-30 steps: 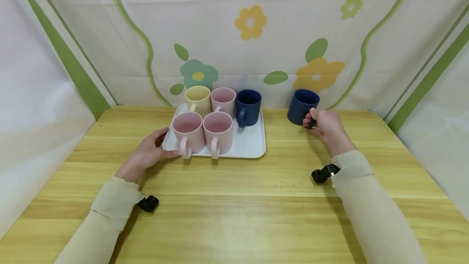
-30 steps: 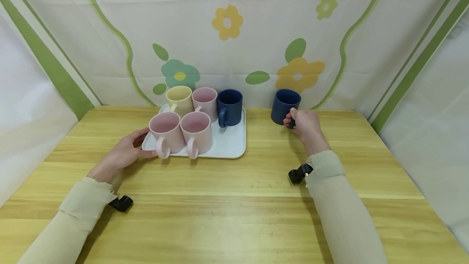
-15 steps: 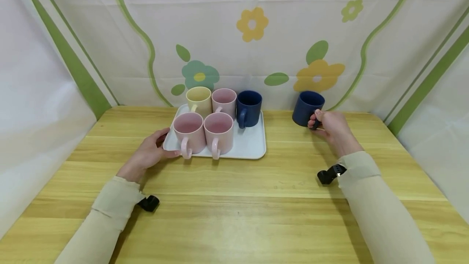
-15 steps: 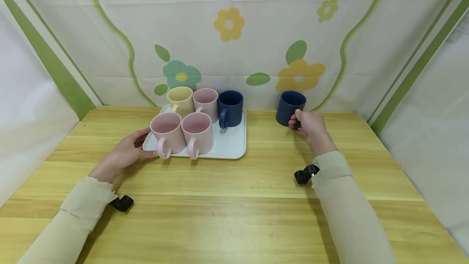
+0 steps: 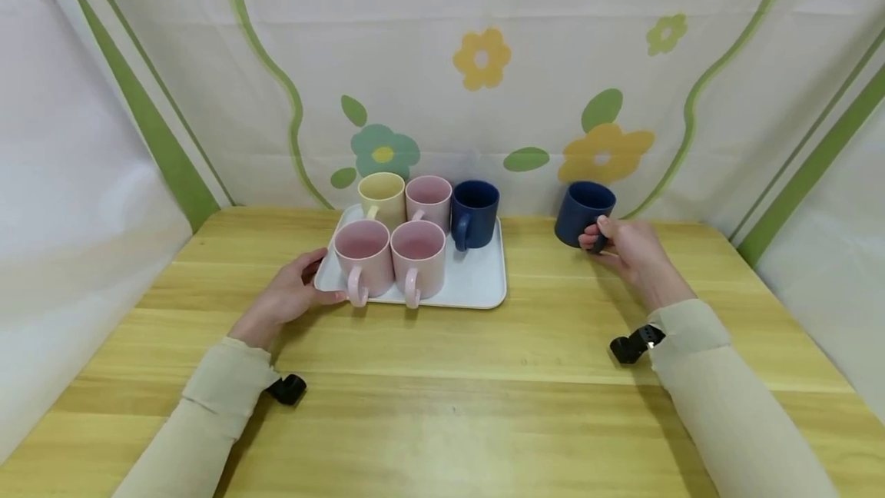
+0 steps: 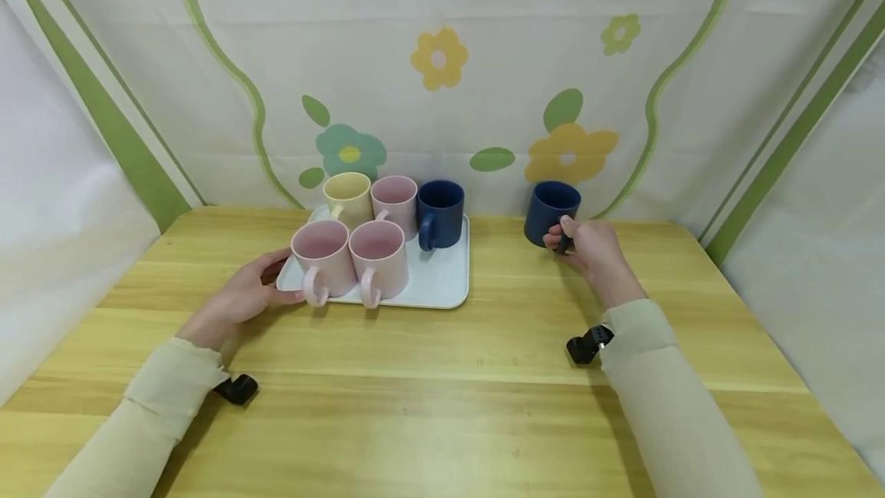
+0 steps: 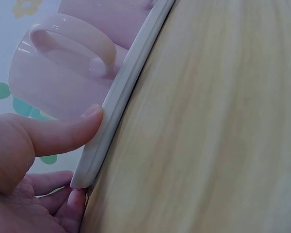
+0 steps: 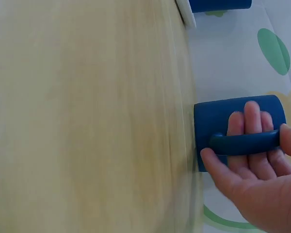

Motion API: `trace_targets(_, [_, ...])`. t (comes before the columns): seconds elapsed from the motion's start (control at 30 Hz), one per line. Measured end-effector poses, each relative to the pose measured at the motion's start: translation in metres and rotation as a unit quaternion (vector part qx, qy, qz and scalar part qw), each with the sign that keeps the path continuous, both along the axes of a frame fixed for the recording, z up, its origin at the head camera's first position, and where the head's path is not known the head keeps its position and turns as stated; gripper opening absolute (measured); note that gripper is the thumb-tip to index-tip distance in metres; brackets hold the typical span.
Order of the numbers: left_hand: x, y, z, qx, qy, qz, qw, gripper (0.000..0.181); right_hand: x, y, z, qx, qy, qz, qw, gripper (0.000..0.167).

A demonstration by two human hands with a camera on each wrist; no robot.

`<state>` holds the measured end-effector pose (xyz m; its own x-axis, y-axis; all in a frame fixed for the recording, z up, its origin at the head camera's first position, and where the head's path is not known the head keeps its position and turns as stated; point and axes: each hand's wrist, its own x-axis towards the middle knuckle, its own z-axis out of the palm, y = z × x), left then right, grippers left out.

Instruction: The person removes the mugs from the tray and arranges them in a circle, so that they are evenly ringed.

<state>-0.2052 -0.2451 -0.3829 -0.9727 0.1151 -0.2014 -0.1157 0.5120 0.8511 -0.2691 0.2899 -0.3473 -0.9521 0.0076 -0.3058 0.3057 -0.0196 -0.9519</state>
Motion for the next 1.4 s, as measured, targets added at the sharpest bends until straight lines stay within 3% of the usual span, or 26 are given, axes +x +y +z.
trace_targets(0.13, [0.000,0.002,-0.002,0.004,0.006,0.000,1.0000,0.101,0.012,0.000,0.000,0.073,0.015,-0.045,0.9962,0.041])
trace_targets(0.27, [0.000,0.004,-0.002,0.010,0.004,0.002,0.9999,0.100,0.026,-0.005,0.006,0.169,0.040,-0.130,0.9761,0.033])
trace_targets(0.33, [-0.001,0.004,-0.002,0.005,0.006,0.000,1.0000,0.100,0.033,-0.010,0.010,0.180,0.061,-0.162,0.9683,0.028])
trace_targets(0.4, [-0.001,0.005,-0.001,0.003,0.008,-0.001,1.0000,0.099,0.039,-0.018,0.015,0.178,0.087,-0.164,0.9664,0.026])
trace_targets(0.53, [-0.002,0.006,0.000,-0.005,0.009,-0.002,0.9999,0.100,0.051,-0.041,0.018,0.138,0.114,-0.090,0.9797,0.029])
trace_targets(0.67, [-0.002,0.006,0.001,-0.003,0.000,0.001,1.0000,0.103,0.059,-0.072,0.016,0.109,0.083,0.019,0.9904,0.037])
trace_targets(0.87, [-0.002,0.006,0.002,-0.001,-0.007,0.008,0.9999,0.104,0.068,-0.123,0.010,0.080,0.050,0.128,0.9872,0.048])
trace_targets(1.07, [-0.001,0.005,0.002,-0.002,-0.007,0.004,1.0000,0.104,0.080,-0.171,0.010,0.029,0.039,0.187,0.9812,0.044])
trace_targets(1.4, [-0.002,0.005,0.002,-0.010,-0.009,0.000,0.9999,0.105,0.090,-0.216,0.004,-0.021,0.009,0.209,0.9777,0.036])
